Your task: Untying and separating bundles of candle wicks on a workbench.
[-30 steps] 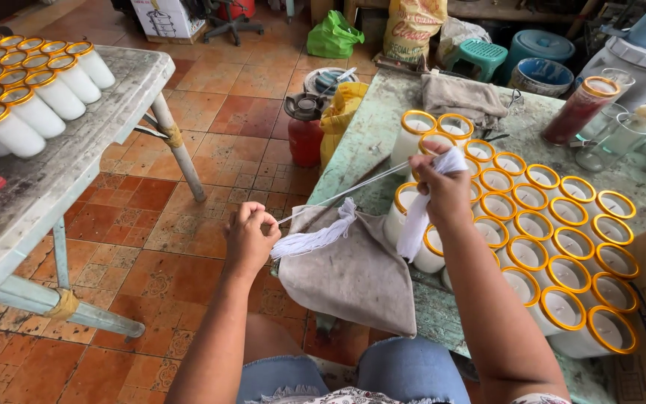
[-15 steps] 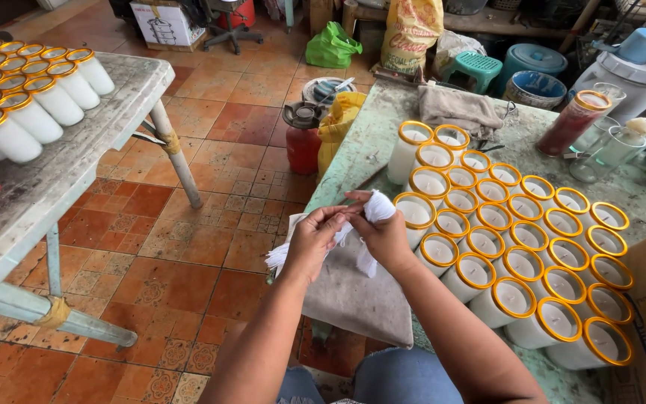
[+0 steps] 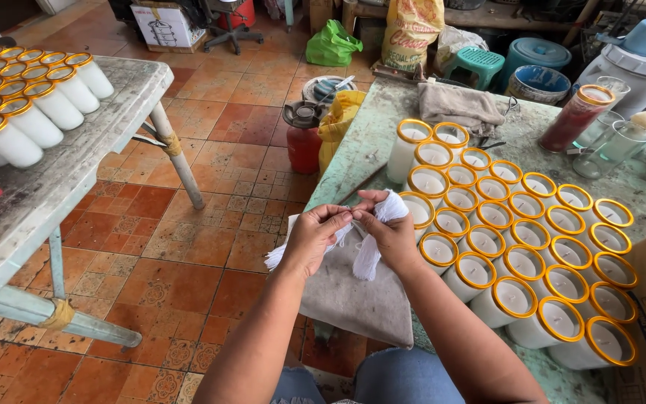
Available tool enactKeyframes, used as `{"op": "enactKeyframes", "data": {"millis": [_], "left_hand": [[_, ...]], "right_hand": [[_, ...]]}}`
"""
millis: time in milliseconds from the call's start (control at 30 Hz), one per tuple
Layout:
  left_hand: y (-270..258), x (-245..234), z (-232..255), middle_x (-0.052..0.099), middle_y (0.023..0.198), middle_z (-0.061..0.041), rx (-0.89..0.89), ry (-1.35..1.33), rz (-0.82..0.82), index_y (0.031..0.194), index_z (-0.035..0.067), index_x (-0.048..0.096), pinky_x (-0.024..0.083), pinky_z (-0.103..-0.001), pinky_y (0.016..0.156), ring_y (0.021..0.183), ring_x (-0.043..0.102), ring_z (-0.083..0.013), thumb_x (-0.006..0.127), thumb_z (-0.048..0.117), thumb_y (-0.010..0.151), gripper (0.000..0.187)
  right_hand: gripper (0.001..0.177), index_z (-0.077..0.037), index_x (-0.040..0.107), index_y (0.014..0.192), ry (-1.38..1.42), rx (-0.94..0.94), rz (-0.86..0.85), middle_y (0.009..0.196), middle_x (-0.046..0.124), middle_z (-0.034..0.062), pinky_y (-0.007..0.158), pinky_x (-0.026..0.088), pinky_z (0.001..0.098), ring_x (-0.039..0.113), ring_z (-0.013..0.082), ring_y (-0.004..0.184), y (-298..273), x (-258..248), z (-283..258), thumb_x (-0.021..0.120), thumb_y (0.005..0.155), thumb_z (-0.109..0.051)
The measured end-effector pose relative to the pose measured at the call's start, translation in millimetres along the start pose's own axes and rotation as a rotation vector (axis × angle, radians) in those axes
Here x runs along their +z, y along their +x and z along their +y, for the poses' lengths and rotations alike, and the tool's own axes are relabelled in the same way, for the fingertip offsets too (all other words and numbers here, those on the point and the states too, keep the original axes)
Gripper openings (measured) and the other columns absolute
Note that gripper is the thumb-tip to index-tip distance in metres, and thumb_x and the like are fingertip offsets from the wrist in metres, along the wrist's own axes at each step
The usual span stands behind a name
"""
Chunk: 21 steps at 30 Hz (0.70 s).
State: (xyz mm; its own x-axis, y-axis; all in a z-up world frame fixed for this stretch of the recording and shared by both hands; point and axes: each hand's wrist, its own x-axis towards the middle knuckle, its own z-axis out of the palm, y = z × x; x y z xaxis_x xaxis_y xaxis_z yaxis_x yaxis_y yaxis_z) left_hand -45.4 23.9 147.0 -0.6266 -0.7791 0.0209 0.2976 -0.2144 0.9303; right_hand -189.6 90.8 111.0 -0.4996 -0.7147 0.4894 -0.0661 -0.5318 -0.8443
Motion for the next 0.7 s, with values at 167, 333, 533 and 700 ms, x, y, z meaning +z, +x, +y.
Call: {"op": "enactKeyframes", "data": {"millis": [167, 333, 533, 700], "left_hand": [[15, -6, -9, 0.065, 0.081, -0.002, 0.19, 0.169, -0.019, 0.097, 0.007, 0.079, 0.047, -0.015, 0.059, 0.069, 0.055, -0.0028, 0.084, 0.016, 0.086, 0.015], [-2, 5, 5, 0.043, 0.096, -0.002, 0.44, 0.416, -0.228, 0.098, 0.009, 0.08, 0.053, -0.025, 0.079, 0.086, 0.051, -0.0083, 0.085, 0.017, 0.086, 0.015], [3, 7, 10, 0.056, 0.079, -0.006, 0.331, 0.113, -0.007, 0.086, 0.0, 0.075, 0.062, -0.026, 0.047, 0.051, 0.066, -0.0147, 0.081, 0.011, 0.088, 0.013], [6, -2, 0, 0.052, 0.092, 0.001, 0.698, 0.61, 0.241, 0.091, 0.009, 0.079, 0.046, -0.02, 0.062, 0.07, 0.051, -0.0066, 0.082, 0.018, 0.089, 0.01]], "right_hand": [[0.015, -0.001, 0.066, 0.111, 0.152, 0.263, 0.07, 0.082, 0.067, 0.0077, 0.045, 0.041, 0.0208, 0.055, 0.012, 0.058, -3, 1, -8, 0.068, 0.097, -0.004], [0.014, -0.008, 0.069, 0.102, 0.609, 0.863, -0.099, 0.081, 0.066, 0.0084, 0.045, 0.037, 0.0221, 0.064, 0.0239, 0.071, -8, -16, 22, 0.063, 0.096, -0.02], [0.01, -0.007, 0.065, 0.101, 0.574, 0.775, 0.048, 0.085, 0.065, 0.0046, 0.051, 0.039, 0.0204, 0.061, 0.0177, 0.075, -2, -1, -2, 0.07, 0.094, -0.004], [0.012, 0.0, 0.067, 0.1, 0.149, 0.371, 0.052, 0.083, 0.068, 0.0095, 0.049, 0.047, 0.022, 0.062, 0.0153, 0.072, -4, 13, -20, 0.074, 0.095, -0.009]]}}
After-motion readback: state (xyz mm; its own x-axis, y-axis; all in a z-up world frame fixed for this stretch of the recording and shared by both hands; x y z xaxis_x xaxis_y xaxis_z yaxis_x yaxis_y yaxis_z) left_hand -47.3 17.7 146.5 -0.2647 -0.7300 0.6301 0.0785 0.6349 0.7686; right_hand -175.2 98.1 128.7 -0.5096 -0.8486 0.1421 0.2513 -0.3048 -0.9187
